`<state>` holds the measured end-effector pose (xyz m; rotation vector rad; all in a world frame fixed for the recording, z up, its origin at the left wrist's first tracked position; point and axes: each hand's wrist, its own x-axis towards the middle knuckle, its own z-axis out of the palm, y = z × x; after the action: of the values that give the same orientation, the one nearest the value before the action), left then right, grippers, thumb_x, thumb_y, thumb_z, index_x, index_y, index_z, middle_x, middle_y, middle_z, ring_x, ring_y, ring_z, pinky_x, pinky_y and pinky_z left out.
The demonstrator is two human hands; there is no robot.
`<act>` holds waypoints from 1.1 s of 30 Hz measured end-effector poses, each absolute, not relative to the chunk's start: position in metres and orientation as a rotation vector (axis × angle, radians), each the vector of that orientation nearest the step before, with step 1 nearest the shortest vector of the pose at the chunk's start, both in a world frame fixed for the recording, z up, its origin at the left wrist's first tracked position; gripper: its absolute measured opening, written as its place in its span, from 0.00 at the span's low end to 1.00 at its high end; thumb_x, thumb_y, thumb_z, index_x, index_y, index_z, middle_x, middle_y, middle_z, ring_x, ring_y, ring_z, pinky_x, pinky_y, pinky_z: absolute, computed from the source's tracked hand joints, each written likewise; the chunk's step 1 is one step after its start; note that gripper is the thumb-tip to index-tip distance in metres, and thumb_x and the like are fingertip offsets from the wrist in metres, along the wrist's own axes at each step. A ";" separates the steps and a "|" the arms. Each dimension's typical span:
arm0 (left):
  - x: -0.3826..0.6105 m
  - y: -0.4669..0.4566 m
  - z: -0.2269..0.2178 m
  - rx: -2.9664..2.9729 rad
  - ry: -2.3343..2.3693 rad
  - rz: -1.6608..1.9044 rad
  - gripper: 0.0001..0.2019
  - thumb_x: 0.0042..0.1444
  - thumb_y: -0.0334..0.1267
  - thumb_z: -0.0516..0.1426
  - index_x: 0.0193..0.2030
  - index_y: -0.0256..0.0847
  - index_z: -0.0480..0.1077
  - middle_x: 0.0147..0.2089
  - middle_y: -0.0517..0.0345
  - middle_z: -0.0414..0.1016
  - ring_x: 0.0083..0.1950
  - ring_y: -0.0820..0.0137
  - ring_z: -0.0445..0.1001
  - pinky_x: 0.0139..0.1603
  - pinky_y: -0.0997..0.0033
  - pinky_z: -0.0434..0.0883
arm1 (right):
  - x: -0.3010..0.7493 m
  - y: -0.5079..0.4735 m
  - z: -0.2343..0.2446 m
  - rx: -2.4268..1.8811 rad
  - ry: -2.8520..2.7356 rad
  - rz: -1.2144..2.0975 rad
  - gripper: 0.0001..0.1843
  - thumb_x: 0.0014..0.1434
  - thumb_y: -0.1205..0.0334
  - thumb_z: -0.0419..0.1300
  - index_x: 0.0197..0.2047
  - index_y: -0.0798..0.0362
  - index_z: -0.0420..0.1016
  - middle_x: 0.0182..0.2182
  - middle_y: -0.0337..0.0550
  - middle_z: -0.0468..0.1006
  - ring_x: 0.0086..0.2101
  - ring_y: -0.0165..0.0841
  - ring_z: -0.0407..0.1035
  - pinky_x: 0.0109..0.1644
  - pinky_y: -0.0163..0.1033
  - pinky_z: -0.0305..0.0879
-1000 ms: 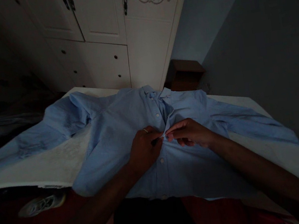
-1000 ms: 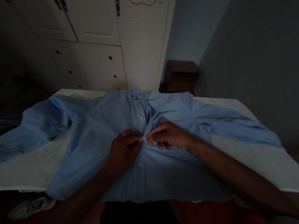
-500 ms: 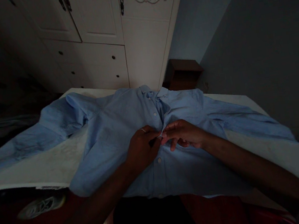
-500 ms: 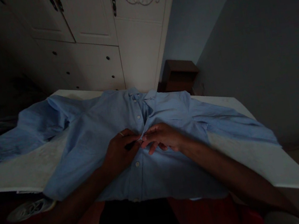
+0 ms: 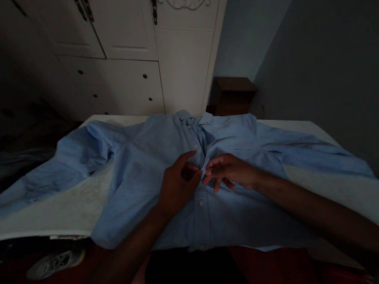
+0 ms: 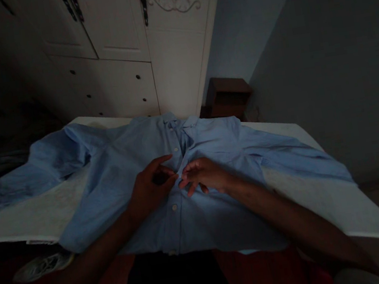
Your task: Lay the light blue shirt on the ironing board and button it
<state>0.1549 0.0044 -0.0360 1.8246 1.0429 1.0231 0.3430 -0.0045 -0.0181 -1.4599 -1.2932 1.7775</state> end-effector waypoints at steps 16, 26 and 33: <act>0.148 0.012 -0.040 2.031 1.146 0.834 0.12 0.56 0.37 0.57 0.46 0.40 0.76 0.36 0.57 0.80 0.35 0.69 0.77 0.39 0.70 0.74 | 0.341 -0.006 -0.028 -1.432 -1.447 1.588 0.12 0.54 0.56 0.63 0.35 0.55 0.69 0.29 0.41 0.80 0.17 0.27 0.72 0.09 0.24 0.50; 0.151 0.009 -0.041 2.609 1.443 0.628 0.18 0.63 0.45 0.52 0.54 0.37 0.71 0.58 0.39 0.70 0.60 0.52 0.67 0.57 0.47 0.65 | 0.347 -0.002 -0.041 -1.376 -1.764 0.931 0.13 0.65 0.52 0.52 0.37 0.52 0.69 0.21 0.33 0.72 0.15 0.25 0.67 0.22 0.32 0.65; 0.140 0.003 -0.043 2.683 1.528 0.377 0.31 0.65 0.57 0.43 0.67 0.41 0.59 0.71 0.43 0.55 0.72 0.54 0.51 0.68 0.44 0.49 | 0.372 -0.017 -0.055 -1.472 -2.067 0.105 0.25 0.66 0.48 0.51 0.58 0.57 0.67 0.56 0.60 0.70 0.57 0.46 0.65 0.60 0.55 0.63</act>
<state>0.1397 0.0030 -0.0432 2.6827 1.5280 0.3772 0.3719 -0.0169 -0.0550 -1.4723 -2.0665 0.1051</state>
